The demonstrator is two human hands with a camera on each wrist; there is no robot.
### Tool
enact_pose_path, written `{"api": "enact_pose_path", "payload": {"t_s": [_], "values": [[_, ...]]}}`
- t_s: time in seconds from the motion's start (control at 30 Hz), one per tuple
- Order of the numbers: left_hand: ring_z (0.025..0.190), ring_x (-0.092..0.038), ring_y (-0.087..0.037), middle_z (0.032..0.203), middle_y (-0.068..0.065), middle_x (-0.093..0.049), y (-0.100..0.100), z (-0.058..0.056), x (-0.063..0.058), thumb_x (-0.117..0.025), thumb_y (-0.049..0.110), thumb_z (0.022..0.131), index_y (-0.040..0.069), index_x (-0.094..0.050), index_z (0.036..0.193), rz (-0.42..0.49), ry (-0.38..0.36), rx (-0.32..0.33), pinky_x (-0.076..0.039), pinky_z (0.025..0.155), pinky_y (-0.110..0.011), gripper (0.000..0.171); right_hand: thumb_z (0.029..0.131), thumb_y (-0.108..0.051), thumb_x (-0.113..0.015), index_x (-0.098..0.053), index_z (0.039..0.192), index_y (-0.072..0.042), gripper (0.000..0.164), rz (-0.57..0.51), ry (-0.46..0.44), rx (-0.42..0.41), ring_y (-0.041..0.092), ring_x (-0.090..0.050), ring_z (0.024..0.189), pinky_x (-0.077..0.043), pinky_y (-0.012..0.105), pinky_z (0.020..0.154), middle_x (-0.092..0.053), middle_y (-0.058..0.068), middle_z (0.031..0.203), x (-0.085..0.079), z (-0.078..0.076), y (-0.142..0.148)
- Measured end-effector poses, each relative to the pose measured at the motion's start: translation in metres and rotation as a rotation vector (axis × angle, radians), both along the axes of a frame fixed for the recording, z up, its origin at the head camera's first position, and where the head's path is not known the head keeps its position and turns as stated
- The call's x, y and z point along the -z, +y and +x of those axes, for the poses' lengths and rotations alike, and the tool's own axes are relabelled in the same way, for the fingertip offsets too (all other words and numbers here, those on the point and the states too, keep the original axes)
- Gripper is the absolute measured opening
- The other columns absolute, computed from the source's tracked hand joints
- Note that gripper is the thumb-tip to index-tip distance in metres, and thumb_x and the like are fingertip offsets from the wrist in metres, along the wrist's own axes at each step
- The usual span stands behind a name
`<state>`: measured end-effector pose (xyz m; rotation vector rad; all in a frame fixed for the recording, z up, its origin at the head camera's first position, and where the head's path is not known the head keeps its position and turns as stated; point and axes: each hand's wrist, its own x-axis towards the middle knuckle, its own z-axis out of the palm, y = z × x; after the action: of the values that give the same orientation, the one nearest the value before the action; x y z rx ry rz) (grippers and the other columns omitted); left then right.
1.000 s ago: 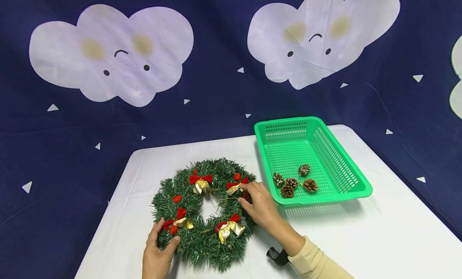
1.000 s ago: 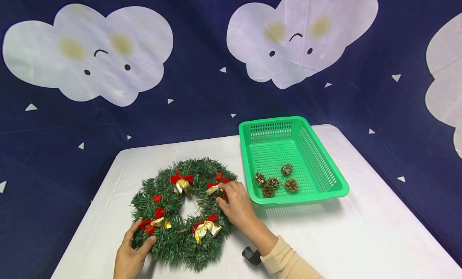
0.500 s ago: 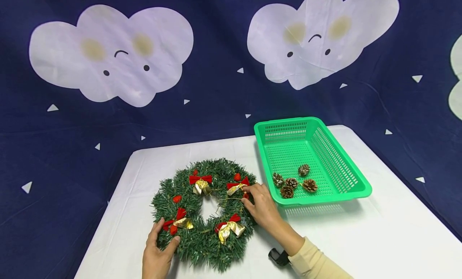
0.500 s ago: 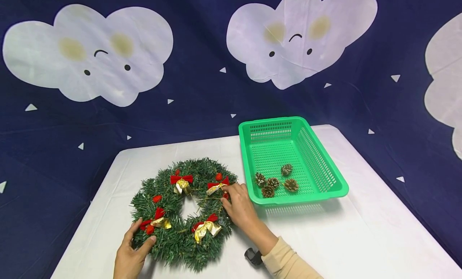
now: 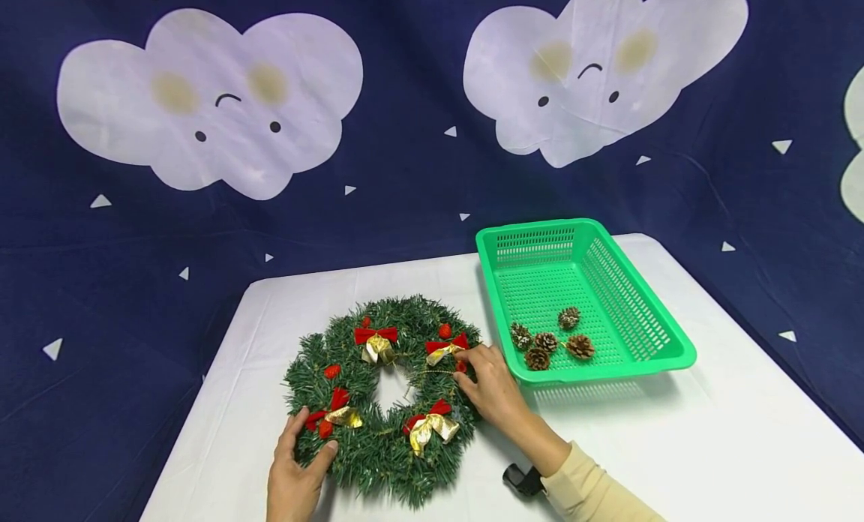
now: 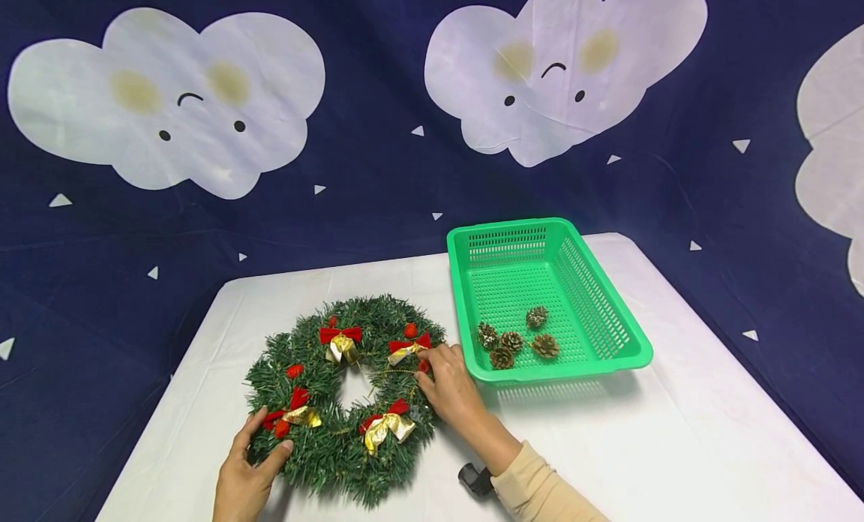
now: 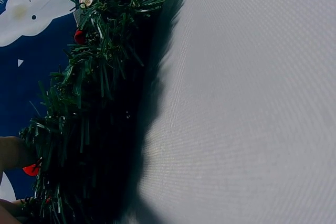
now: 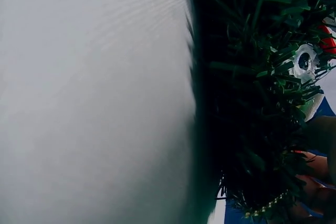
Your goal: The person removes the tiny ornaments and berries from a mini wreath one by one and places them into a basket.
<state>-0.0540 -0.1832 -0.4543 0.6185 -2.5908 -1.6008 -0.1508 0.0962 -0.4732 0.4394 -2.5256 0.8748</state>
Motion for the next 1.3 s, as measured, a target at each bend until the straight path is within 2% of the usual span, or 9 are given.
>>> {"api": "enact_pose_path", "payload": {"t_s": [0.47, 0.9, 1.3], "values": [[0.145, -0.005, -0.046, 0.158, -0.024, -0.002, 0.001, 0.000, 0.000, -0.066, 0.023, 0.087, 0.011, -0.021, 0.152, -0.007, -0.023, 0.003, -0.016, 0.110, -0.067, 0.080, 0.076, -0.012, -0.077, -0.071, 0.099, -0.008, 0.025, 0.002, 0.000, -0.004, 0.013, -0.050, 0.080, -0.047, 0.025, 0.066, -0.067, 0.002, 0.093, 0.001, 0.001, 0.001], [0.145, -0.005, -0.045, 0.158, -0.024, -0.004, 0.000, 0.000, 0.000, -0.066, 0.023, 0.086, 0.011, -0.022, 0.151, -0.008, -0.012, 0.002, -0.016, 0.110, -0.067, 0.080, 0.073, -0.012, -0.078, -0.071, 0.099, -0.008, 0.027, -0.025, 0.134, -0.049, 0.013, -0.054, 0.078, -0.047, 0.024, 0.066, -0.068, 0.002, 0.089, -0.001, -0.002, -0.002], [0.145, -0.005, -0.044, 0.158, -0.024, -0.005, 0.000, 0.000, 0.000, -0.066, 0.026, 0.087, 0.010, -0.021, 0.151, -0.014, -0.012, 0.007, -0.016, 0.110, -0.067, 0.080, 0.074, -0.014, -0.078, -0.072, 0.099, -0.009, 0.026, -0.061, 0.155, -0.103, 0.015, -0.058, 0.083, -0.050, 0.028, 0.071, -0.068, 0.000, 0.091, -0.017, 0.000, -0.007]]}}
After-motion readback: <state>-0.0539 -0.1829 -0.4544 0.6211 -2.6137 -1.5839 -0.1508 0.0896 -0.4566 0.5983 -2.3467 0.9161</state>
